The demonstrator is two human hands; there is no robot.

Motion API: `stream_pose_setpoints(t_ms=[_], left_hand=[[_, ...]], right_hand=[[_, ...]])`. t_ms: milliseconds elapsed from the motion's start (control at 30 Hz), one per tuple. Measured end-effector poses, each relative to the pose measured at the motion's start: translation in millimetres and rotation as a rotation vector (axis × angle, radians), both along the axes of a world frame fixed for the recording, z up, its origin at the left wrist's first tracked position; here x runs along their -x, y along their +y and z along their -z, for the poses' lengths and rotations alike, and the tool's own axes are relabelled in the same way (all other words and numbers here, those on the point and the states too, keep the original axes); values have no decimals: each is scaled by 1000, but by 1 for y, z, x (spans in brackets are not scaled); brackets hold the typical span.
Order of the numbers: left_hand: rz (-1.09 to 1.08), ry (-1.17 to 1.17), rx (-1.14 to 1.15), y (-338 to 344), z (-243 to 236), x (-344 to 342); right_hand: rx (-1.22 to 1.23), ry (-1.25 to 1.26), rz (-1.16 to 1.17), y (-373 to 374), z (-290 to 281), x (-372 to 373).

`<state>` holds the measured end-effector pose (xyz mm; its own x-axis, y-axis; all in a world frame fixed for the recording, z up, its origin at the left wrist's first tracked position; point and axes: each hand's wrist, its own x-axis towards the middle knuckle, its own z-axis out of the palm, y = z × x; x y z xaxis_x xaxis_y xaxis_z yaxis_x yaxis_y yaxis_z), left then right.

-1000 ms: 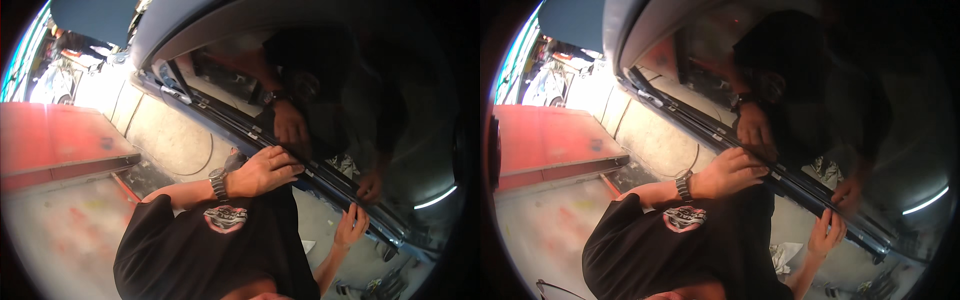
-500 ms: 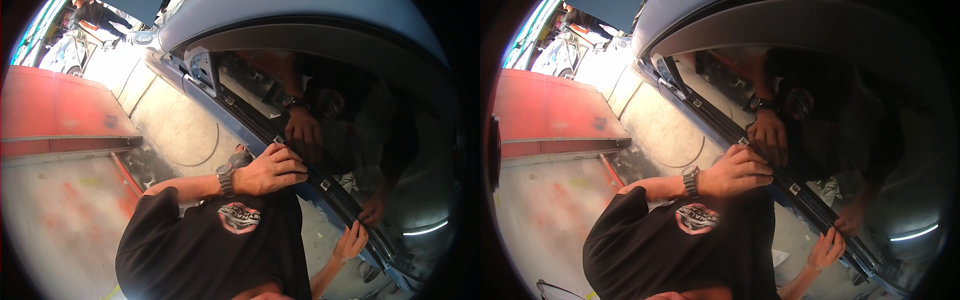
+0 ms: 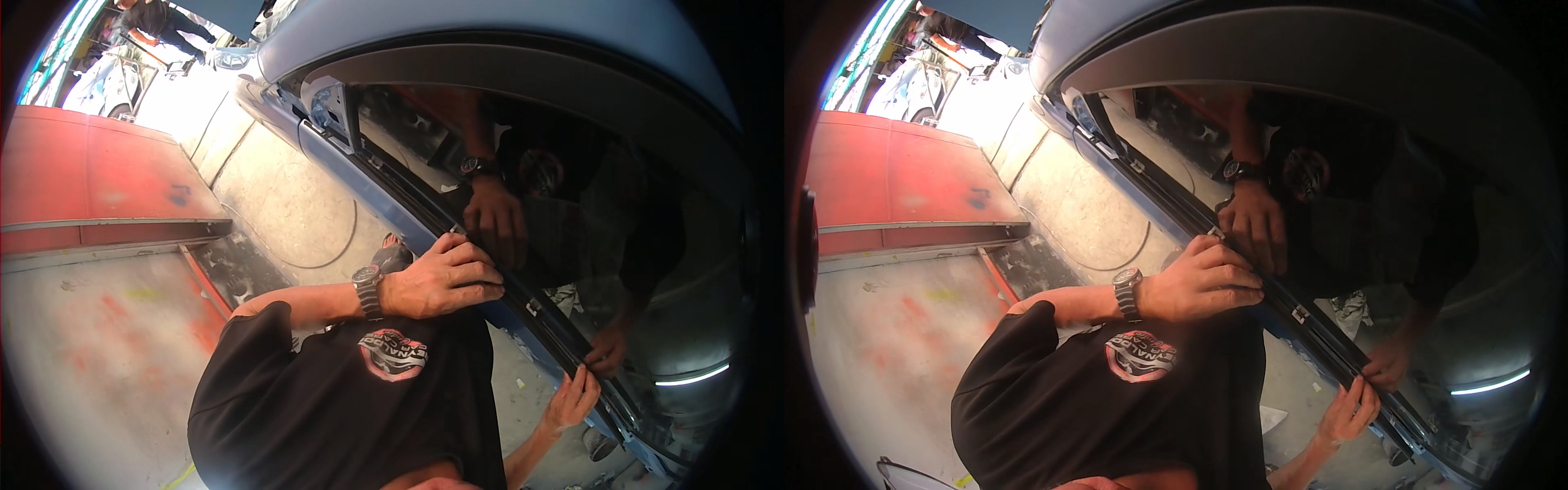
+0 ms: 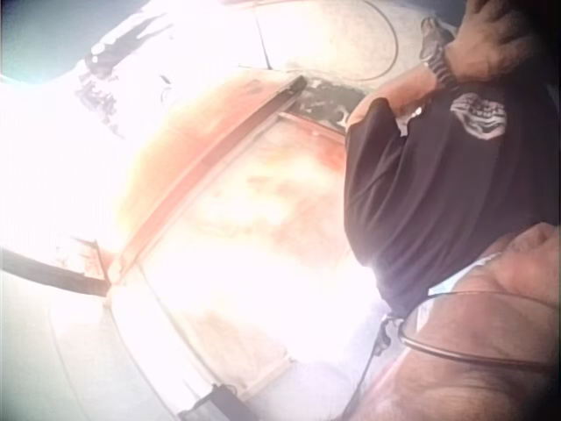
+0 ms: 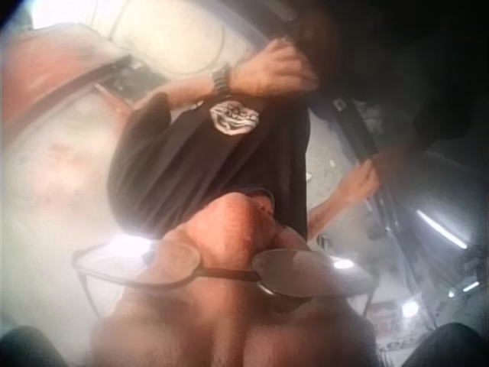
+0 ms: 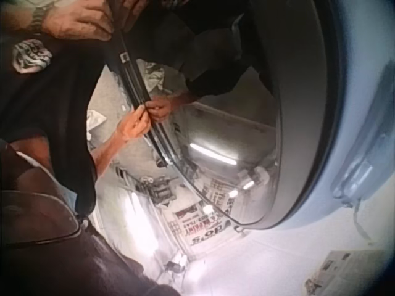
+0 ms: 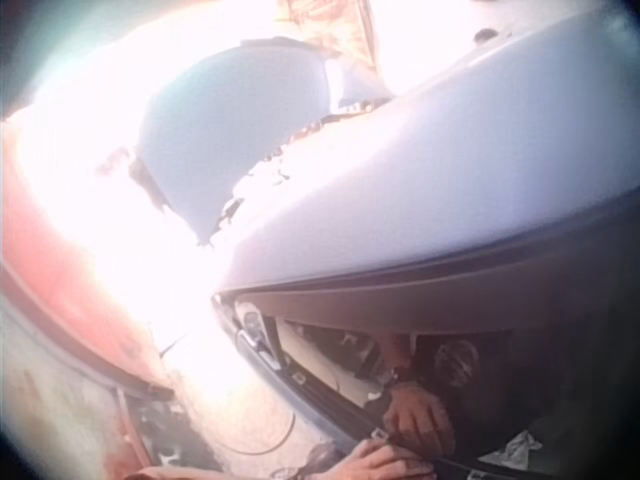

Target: The person prepares and installs a long black window seal onto the door of a car, aligning the clips with the holes on the car door and pressing them into place.

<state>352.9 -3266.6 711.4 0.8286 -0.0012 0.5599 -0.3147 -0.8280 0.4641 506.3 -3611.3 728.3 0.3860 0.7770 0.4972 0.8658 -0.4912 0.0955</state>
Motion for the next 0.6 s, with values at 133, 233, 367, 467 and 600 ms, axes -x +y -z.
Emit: stream_pose_setpoints(t_ms=[133,233,367,467,600], left_hand=[[6,-6,10,0,1,-2],[22,-10,28,3,0,-3],[57,-25,75,4,5,-3],[63,-48,47,8,8,-4],[56,-122,94,8,22,-4]], right_hand=[[1,22,0,0,-1,-1],[22,39,-14,1,-6,-3],[23,95,-17,5,-13,-2],[35,134,1,3,-15,-2],[43,141,-4,5,-18,-3]])
